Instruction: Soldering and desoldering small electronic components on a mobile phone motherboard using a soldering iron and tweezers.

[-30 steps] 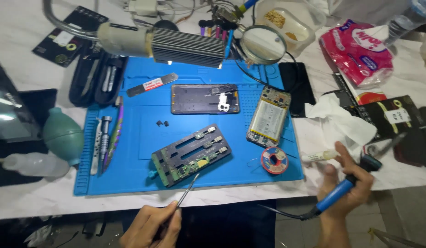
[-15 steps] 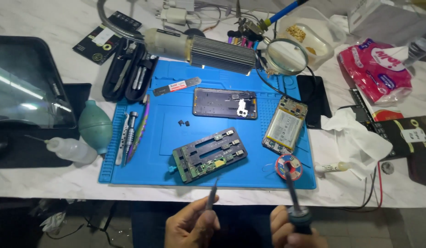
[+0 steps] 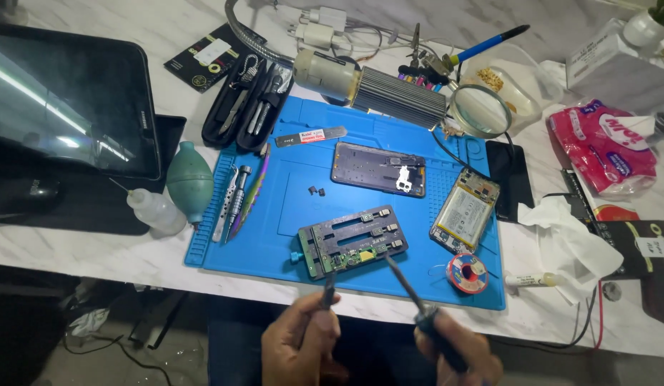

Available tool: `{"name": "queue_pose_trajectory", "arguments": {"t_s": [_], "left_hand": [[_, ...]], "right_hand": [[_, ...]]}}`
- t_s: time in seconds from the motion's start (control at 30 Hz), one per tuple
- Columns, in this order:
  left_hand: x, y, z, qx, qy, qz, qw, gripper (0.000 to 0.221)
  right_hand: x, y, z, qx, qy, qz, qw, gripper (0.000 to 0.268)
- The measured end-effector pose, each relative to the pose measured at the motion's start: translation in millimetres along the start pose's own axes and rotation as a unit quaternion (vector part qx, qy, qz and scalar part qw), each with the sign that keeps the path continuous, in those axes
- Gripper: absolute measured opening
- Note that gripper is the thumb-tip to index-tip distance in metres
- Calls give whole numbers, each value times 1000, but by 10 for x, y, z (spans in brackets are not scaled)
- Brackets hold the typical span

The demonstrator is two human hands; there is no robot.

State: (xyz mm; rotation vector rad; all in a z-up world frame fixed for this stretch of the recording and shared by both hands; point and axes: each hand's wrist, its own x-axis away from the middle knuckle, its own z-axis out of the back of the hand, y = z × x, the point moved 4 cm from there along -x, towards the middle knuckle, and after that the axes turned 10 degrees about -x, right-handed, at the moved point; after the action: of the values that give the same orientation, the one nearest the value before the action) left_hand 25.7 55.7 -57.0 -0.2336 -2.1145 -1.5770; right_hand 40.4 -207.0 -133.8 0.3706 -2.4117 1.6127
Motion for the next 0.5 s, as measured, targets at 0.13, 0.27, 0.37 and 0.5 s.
{"name": "queue_pose_trajectory", "arguments": {"t_s": [0.13,0.27,0.37,0.5], "left_hand": [[-107,-417,166,-154,-59,-70,984,34],[7,-926,270,-345,-123,26,930,39],[-56,-1205,398,-246,-51,3,968,35],[62,-1109,629,-94,130,-3,987,36]], "right_hand": [[-208,-949,-823,50,0,344,938,44],[-699,-1138,-1265,104,5,218,970,22],[-918,-1338,-1752,214,-16,255,943,20],[-1437,-1420,-2061,292,-14,316,903,20]]}}
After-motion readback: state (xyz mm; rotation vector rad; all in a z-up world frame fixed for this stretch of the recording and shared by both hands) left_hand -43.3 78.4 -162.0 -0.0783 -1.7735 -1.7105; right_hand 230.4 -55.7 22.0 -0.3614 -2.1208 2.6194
